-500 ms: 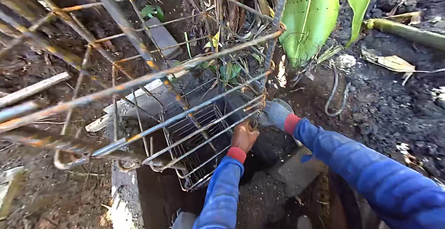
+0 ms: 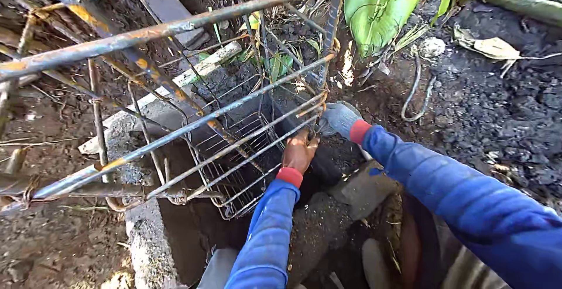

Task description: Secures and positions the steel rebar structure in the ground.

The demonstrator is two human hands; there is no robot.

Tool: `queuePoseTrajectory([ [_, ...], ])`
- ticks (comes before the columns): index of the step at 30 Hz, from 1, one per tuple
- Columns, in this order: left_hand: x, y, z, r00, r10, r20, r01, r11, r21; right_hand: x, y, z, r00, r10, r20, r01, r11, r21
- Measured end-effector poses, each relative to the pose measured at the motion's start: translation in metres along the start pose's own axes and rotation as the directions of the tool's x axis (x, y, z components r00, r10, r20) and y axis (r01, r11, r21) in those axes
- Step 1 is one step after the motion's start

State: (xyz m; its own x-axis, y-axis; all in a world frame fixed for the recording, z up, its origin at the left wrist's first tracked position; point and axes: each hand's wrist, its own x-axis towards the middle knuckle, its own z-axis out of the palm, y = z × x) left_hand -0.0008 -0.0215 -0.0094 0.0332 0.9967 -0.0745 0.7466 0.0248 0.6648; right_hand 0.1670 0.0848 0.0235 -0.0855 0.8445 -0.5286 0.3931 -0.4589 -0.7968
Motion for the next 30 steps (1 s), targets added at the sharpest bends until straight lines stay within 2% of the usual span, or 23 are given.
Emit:
queuePoseTrajectory([
  [5, -0.009, -0.002, 0.004, 1.0, 0.01, 0.006, -0.011, 1.0, 0.013, -0.003, -0.003, -0.007, 0.997, -0.068, -0.025, 0.059, 0.962, -0.266],
  [8, 0.007, 0.001, 0.003, 1.0, -0.025, 0.013, 0.024, 0.999, 0.035, 0.001, -0.009, -0.006, 0.991, -0.133, -0.015, 0.124, 0.952, -0.28],
  [16, -0.007, 0.001, -0.003, 0.998, -0.055, 0.028, 0.056, 0.998, -0.031, 0.0, 0.006, 0.002, 0.956, -0.28, -0.086, 0.183, 0.8, -0.571],
  [20, -0.008, 0.006, 0.0, 0.998, -0.061, -0.007, 0.062, 0.996, 0.059, 0.017, 0.046, 0.006, 0.867, -0.474, -0.152, 0.263, 0.696, -0.669],
  [21, -0.008, 0.006, 0.001, 0.998, -0.063, -0.006, 0.063, 0.995, 0.081, 0.011, 0.04, 0.007, 0.884, -0.445, -0.145, 0.224, 0.675, -0.703],
  [22, -0.007, 0.007, 0.003, 0.998, -0.064, -0.008, 0.064, 0.993, 0.101, -0.003, 0.021, 0.004, 0.946, -0.308, -0.1, 0.143, 0.673, -0.725],
  [23, -0.005, 0.006, 0.006, 0.998, -0.059, -0.017, 0.06, 0.991, 0.119, -0.017, -0.005, -0.001, 0.995, -0.097, -0.023, 0.047, 0.661, -0.749],
  [24, -0.001, 0.005, 0.009, 0.999, -0.042, -0.031, 0.046, 0.989, 0.137, -0.013, 0.013, 0.007, 0.933, -0.339, -0.119, 0.117, 0.601, -0.79],
  [26, 0.008, 0.007, 0.009, 0.998, -0.052, -0.042, 0.057, 0.99, 0.132, -0.015, 0.012, 0.006, 0.948, -0.314, -0.055, 0.156, 0.605, -0.781],
  [28, 0.017, 0.013, 0.004, 0.992, -0.128, 0.004, 0.127, 0.985, 0.116, -0.014, 0.022, 0.011, 0.909, -0.388, -0.15, 0.157, 0.654, -0.74],
  [30, 0.022, 0.016, 0.001, 0.988, -0.153, 0.028, 0.149, 0.982, 0.112, -0.018, 0.015, 0.013, 0.91, -0.373, -0.182, 0.133, 0.677, -0.723],
])
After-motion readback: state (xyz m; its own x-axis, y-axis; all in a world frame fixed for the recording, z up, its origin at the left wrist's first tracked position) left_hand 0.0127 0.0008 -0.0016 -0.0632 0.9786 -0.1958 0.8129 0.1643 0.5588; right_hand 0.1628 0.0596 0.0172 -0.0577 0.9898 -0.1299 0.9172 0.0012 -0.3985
